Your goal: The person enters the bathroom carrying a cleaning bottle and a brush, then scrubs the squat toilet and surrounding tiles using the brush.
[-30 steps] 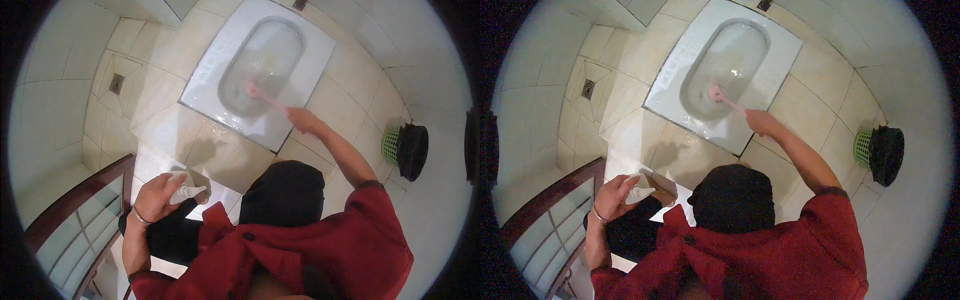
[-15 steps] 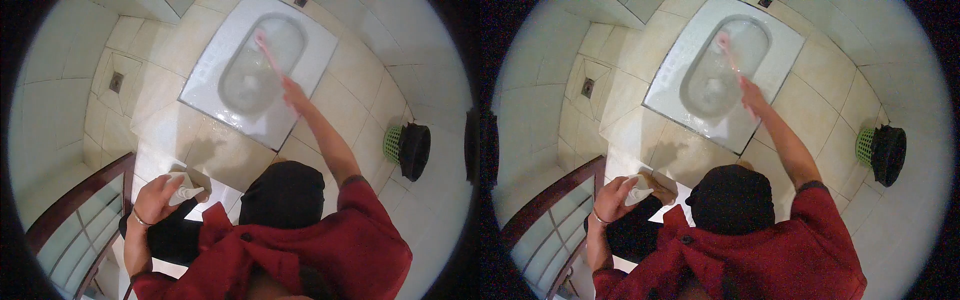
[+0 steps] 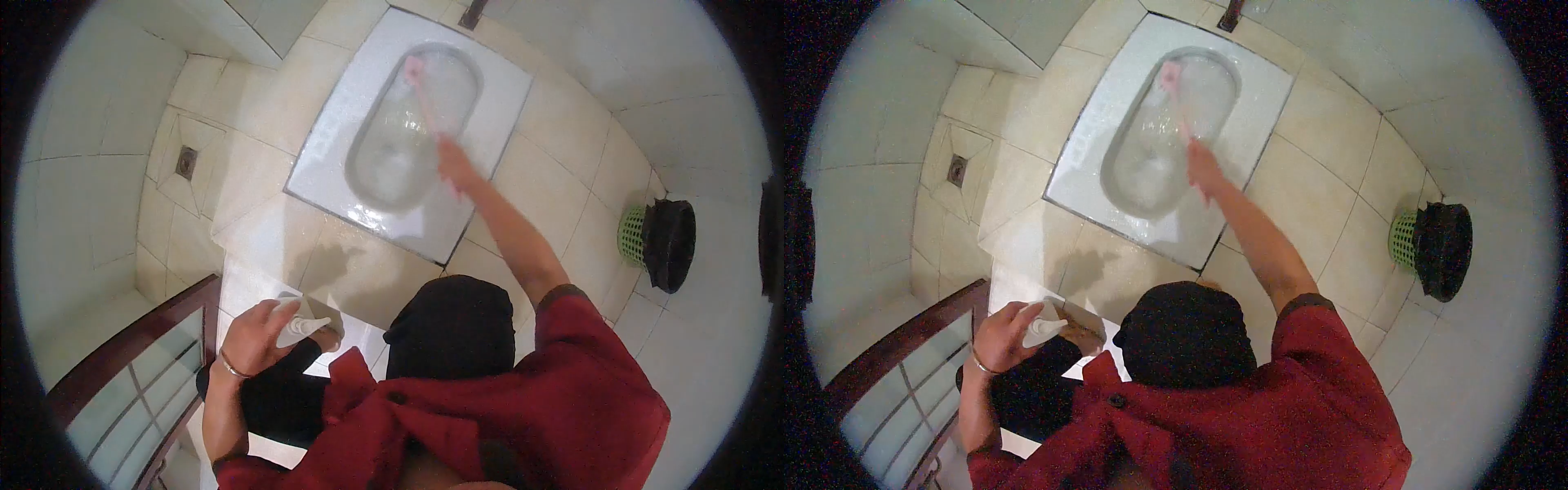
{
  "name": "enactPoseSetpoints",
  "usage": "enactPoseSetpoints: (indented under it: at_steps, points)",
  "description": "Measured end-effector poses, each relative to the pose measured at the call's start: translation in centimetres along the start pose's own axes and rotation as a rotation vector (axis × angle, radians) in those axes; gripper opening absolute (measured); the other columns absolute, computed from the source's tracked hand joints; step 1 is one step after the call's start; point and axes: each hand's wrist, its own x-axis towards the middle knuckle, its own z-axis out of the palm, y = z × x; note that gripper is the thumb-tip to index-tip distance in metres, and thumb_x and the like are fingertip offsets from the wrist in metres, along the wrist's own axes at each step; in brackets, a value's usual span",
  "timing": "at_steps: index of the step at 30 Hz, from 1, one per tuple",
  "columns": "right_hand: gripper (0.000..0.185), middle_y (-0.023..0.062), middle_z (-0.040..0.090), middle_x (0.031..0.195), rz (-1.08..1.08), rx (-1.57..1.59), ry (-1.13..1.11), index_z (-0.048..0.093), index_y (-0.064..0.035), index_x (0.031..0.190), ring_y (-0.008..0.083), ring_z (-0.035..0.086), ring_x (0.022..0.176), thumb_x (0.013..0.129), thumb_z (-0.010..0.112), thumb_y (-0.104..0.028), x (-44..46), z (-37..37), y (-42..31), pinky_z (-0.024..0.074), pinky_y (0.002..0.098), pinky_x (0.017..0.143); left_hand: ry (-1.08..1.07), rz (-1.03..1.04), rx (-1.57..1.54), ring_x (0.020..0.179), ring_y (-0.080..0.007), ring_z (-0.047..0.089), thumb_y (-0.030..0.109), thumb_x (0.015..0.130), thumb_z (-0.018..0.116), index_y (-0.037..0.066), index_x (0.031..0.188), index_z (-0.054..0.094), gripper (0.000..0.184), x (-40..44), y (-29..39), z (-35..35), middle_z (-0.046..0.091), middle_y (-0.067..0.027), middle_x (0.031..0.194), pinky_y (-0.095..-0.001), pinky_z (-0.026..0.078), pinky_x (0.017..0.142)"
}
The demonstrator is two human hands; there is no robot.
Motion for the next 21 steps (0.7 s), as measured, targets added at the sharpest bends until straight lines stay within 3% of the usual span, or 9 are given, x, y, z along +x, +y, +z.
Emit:
enactPoseSetpoints:
  at_steps: [3, 5, 8, 12, 14, 15, 17, 19, 21]
  points:
    - [0.04, 0.0032, 0.048, 0.067, -0.005, -0.137, -0.012, 0.041, -0.009, 0.124, 0.0138, 0.045, 0.048, 0.091, 0.037, -0.03, -6.4, 4.5, 1.3, 0.0397, 0.0265, 0.042, -0.054, -0.005, -0.027, 0.086, -0.033, 0.055, 0.014, 0.059, 0.071, 0.012, 0.116, 0.045, 0.063, -1.7, 0.0, -0.7, 0.054, -0.0161, 0.098, -0.0372, 0.046, 0.07]
    - [0.042, 0.0058, 0.051, 0.07, 0.151, -0.055, -0.137, 0.039, -0.0084, 0.126, 0.0141, 0.046, 0.048, 0.09, 0.038, -0.03, -12.2, 3.2, -2.6, 0.0407, 0.0275, 0.044, -0.035, 0.001, -0.018, 0.086, -0.033, 0.055, 0.014, 0.059, 0.071, 0.012, 0.116, 0.045, 0.063, -2.8, -0.4, -1.2, 0.054, -0.0159, 0.098, -0.0371, 0.047, 0.07]
    - [0.043, 0.0139, 0.055, 0.088, 0.03, -0.066, 0.071, 0.04, -0.0092, 0.125, 0.0189, 0.051, 0.054, 0.091, 0.031, -0.035, -6.7, 2.9, 1.4, 0.0454, 0.0351, 0.049, 0.013, 0.019, -0.003, 0.086, -0.0331, 0.055, 0.012, 0.058, 0.071, 0.012, 0.117, 0.044, 0.064, -3.8, -1.9, -2.1, 0.053, -0.0156, 0.097, -0.037, 0.047, 0.071]
    - [0.042, 0.0155, 0.059, 0.094, -0.01, -0.298, 0.005, 0.047, -0.0058, 0.116, 0.0263, 0.058, 0.072, 0.091, 0.03, -0.035, -0.8, 2.4, -7.4, 0.0474, 0.0372, 0.062, -0.01, 0.034, -0.032, 0.087, -0.0334, 0.055, 0.011, 0.058, 0.07, 0.012, 0.117, 0.043, 0.065, -5.8, -3.9, -1.3, 0.053, -0.0156, 0.098, -0.0371, 0.047, 0.071]
    - [0.044, 0.0183, 0.058, 0.102, -0.606, -0.877, 0.145, 0.046, -0.0042, 0.117, 0.0348, 0.057, 0.087, 0.091, 0.028, -0.035, 6.8, -3.5, 1.3, 0.045, 0.0418, 0.075, -0.001, 0.037, -0.042, 0.087, -0.0335, 0.055, 0.011, 0.058, 0.07, 0.012, 0.117, 0.043, 0.065, -6.8, -5.4, -0.4, 0.053, -0.0159, 0.098, -0.0369, 0.047, 0.071]
    - [0.045, 0.0205, 0.055, 0.107, -0.479, -0.852, 0.129, 0.044, -0.0022, 0.117, 0.0398, 0.054, 0.092, 0.091, 0.027, -0.034, 3.4, -5.1, -2.9, 0.041, 0.0453, 0.082, 0.008, 0.045, -0.04, 0.087, -0.0336, 0.055, 0.011, 0.058, 0.07, 0.013, 0.117, 0.043, 0.064, -7.3, -6.2, 0.1, 0.053, -0.0161, 0.098, -0.0367, 0.047, 0.071]
    - [0.04, 0.0206, 0.059, 0.095, -0.204, -1.461, 0.012, 0.036, -0.0018, 0.124, 0.0348, 0.058, 0.082, 0.09, 0.029, -0.021, -0.2, -8.1, -7.8, 0.0465, 0.0459, 0.069, 0.018, 0.041, 0.003, 0.085, -0.0346, 0.056, 0.013, 0.055, 0.073, 0.01, 0.117, 0.045, 0.068, -8.4, -7.7, 1.1, 0.053, -0.0182, 0.102, -0.0374, 0.047, 0.069]
    - [0.037, 0.018, 0.06, 0.08, 0.002, -1.332, -0.163, 0.039, -0.0059, 0.123, 0.029, 0.06, 0.065, 0.088, 0.032, -0.018, -3.0, -7.2, -11.9, 0.048, 0.0408, 0.052, 0.033, 0.052, 0.01, 0.085, -0.0349, 0.056, 0.013, 0.055, 0.073, 0.01, 0.117, 0.045, 0.067, -9.5, -9.3, 1.5, 0.053, -0.0185, 0.102, -0.0376, 0.047, 0.069]
    - [0.037, 0.0173, 0.06, 0.078, 0.059, -1.266, -0.296, 0.041, -0.0057, 0.121, 0.0273, 0.059, 0.063, 0.088, 0.033, -0.019, -6.5, -2.8, -13.2, 0.0477, 0.0403, 0.051, 0.039, 0.045, -0.028, 0.086, -0.0355, 0.056, 0.013, 0.056, 0.072, 0.01, 0.117, 0.045, 0.068, -10.6, -11.3, 2.8, 0.053, -0.0192, 0.104, -0.038, 0.047, 0.069]
